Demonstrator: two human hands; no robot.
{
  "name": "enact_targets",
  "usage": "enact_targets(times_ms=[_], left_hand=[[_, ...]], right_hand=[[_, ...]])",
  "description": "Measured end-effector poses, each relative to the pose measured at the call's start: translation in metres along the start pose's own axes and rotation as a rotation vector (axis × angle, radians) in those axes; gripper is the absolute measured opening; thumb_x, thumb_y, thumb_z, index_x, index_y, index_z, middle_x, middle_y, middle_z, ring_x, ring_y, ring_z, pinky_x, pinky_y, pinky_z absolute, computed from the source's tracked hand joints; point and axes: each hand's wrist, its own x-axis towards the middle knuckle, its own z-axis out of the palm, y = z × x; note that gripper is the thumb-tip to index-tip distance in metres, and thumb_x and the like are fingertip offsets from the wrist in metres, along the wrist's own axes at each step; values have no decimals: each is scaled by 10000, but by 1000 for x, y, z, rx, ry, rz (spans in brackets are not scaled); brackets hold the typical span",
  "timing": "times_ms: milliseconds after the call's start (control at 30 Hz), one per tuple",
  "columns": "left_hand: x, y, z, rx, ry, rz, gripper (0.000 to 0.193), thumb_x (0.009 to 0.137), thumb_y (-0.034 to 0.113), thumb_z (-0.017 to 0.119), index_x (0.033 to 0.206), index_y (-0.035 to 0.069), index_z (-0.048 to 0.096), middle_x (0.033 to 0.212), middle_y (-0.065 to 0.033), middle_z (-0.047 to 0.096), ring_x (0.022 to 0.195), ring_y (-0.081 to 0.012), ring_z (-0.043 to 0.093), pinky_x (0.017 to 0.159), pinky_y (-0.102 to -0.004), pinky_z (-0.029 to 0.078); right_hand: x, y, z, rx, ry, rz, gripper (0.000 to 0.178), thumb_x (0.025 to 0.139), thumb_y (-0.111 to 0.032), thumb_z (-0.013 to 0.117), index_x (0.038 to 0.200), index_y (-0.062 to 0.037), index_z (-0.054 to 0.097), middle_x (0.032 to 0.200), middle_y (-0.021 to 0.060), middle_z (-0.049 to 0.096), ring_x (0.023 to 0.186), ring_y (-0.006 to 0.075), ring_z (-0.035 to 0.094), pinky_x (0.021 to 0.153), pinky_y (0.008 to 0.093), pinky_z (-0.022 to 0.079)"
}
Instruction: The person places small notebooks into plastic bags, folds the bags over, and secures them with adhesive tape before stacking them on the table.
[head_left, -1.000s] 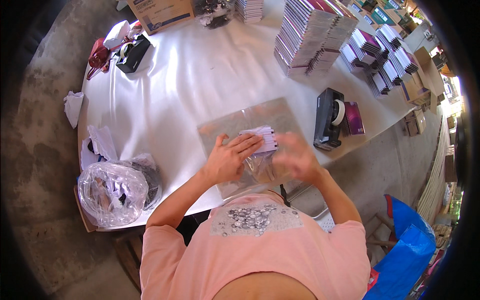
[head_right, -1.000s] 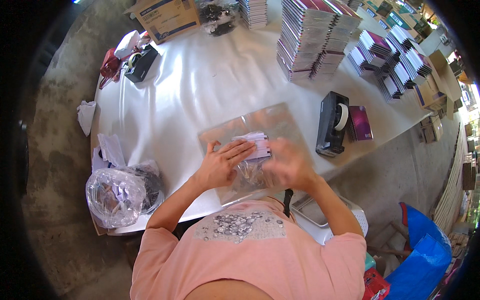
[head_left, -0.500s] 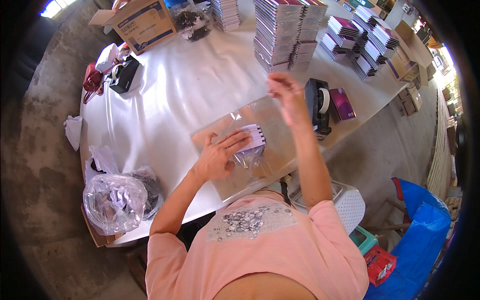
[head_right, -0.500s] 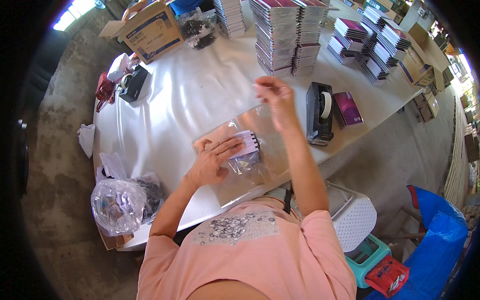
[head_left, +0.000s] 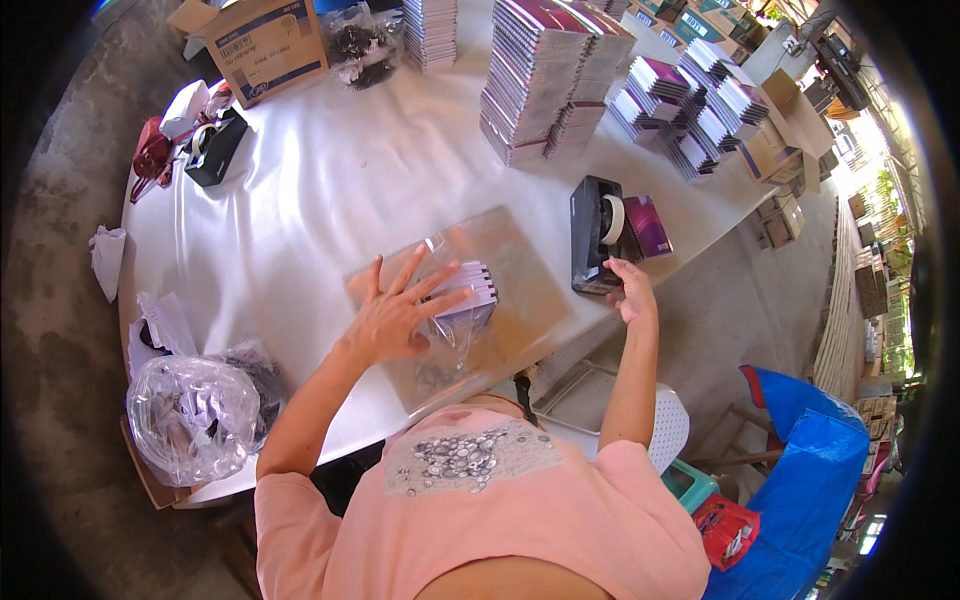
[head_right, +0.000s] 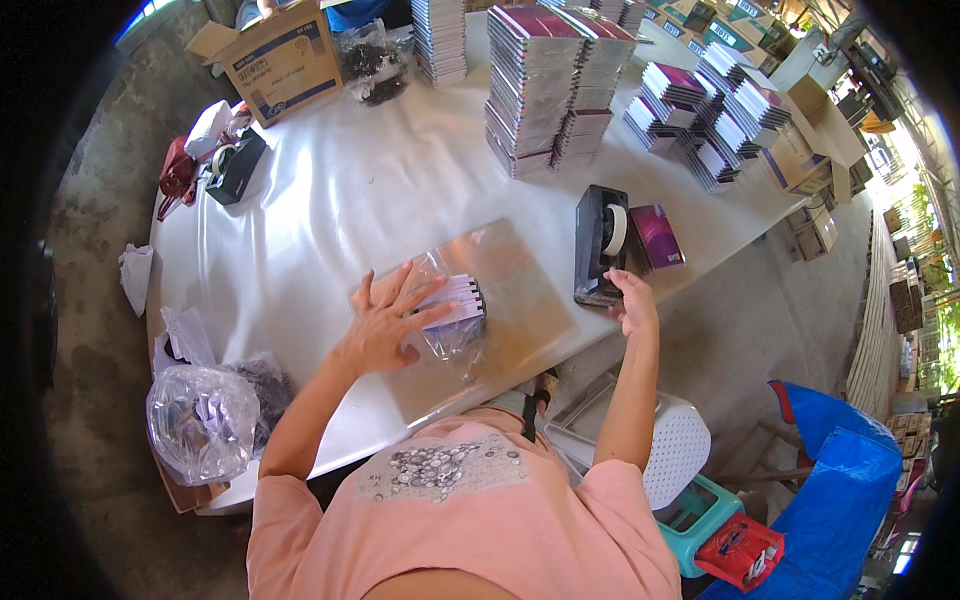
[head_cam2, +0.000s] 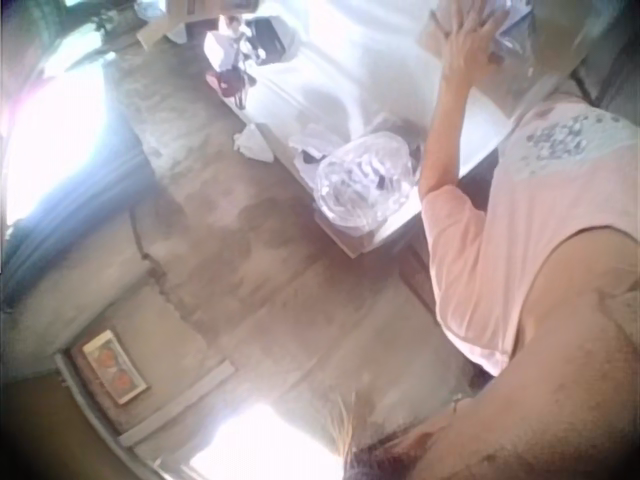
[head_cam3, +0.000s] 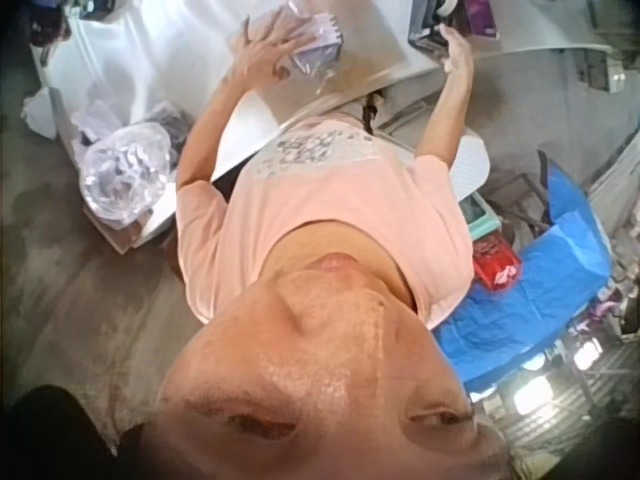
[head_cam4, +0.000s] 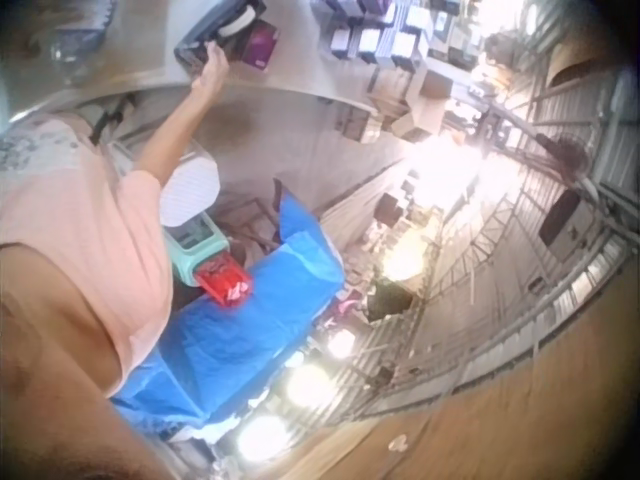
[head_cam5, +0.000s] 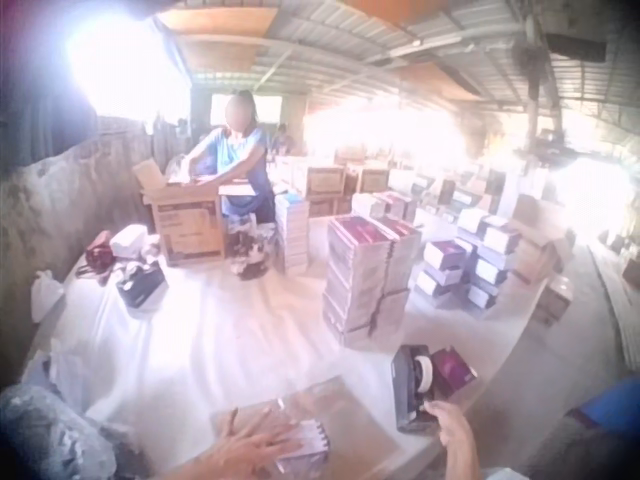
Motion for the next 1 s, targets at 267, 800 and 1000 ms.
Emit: enact_targets(times_ms=[267,800,1000], left_hand=[[0,1,-4,10,12,-10,987,533,144,782,1357,462,341,1509,130,184,1420,-288,39,1028,-720,116],[-2,0,-3,9,-9,-9,989,542,156,775,1365,473,328,1518,125,165,1414,-338,9,1018,-731,89],[-2,-5,-6,92,-34,6,1051,506,305,815,1364,543,257,1517,130,163,1415,-331,-5,1022,-728,46]], right_hand=[[-11,35,3,538,-102,-133,233,894,-281,595,1047,-106,599,1063,11,558,1094,229,485,898,683,338],[-98,-82,77,-405,-455,-432,609,820,-161,665,1375,-120,420,650,39,631,520,42,454,466,208,347],[-92,-116,157,-539,-925,-518,876,755,-177,706,1466,-152,194,649,40,641,548,112,569,555,253,445]])
